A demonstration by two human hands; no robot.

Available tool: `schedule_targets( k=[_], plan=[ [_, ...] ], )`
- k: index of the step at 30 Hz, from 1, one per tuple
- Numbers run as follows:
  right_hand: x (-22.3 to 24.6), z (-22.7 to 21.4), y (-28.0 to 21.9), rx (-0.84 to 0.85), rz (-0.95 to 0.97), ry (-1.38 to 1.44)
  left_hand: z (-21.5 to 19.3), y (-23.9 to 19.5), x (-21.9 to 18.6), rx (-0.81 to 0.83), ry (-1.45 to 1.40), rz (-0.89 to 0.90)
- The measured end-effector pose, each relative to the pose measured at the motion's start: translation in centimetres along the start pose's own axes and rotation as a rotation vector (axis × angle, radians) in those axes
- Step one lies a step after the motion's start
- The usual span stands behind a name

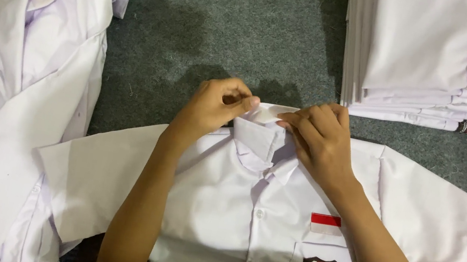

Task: The person folds a white short-sleeved shirt on a table, smoothing the fabric and aligning the collar and sleeves. They then fold the shirt in half and place it on a stack of similar shirts.

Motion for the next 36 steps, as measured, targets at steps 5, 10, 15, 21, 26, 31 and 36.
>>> schedule_targets(
  k=[5,10,15,21,26,31,36],
  plan=[
    [1.8,0.0,0.0,0.128,-0.014,0.004,0.3,0.1,0.7,-0.024,0.015,-0.062],
    [3.7,1.4,-0.4,0.181,-0.181,0.149,2.3,1.8,5.9,-0.096,-0.084,-0.083],
    [5.6,0.7,0.4,0.143,-0.488,-0.163,3.5,2.1,7.1,-0.073,-0.660,-0.068],
    [6.2,0.2,0.9,0.145,-0.458,-0.120,4.0,2.0,6.2,-0.084,-0.873,-0.187],
    [6.8,0.0,1.7,0.150,-0.452,0.028,4.6,1.9,6.5,-0.104,-0.894,-0.253],
    [6.4,0.5,0.9,0.156,-0.196,0.462,4.2,1.9,6.2,-0.106,-0.801,-0.191],
    [3.1,-0.3,-0.3,0.091,0.567,0.455,3.4,1.8,5.3,-0.047,-0.242,0.205]
  ],
)
Point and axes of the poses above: each hand's wrist, its own y-axis towards the middle knuckle, its own z-axis out of the palm, x = y × z, the point moved 1 cm from there along y, towards the middle knuckle, and after that the axes turned 7 degrees about y, right-handed, at the moved point
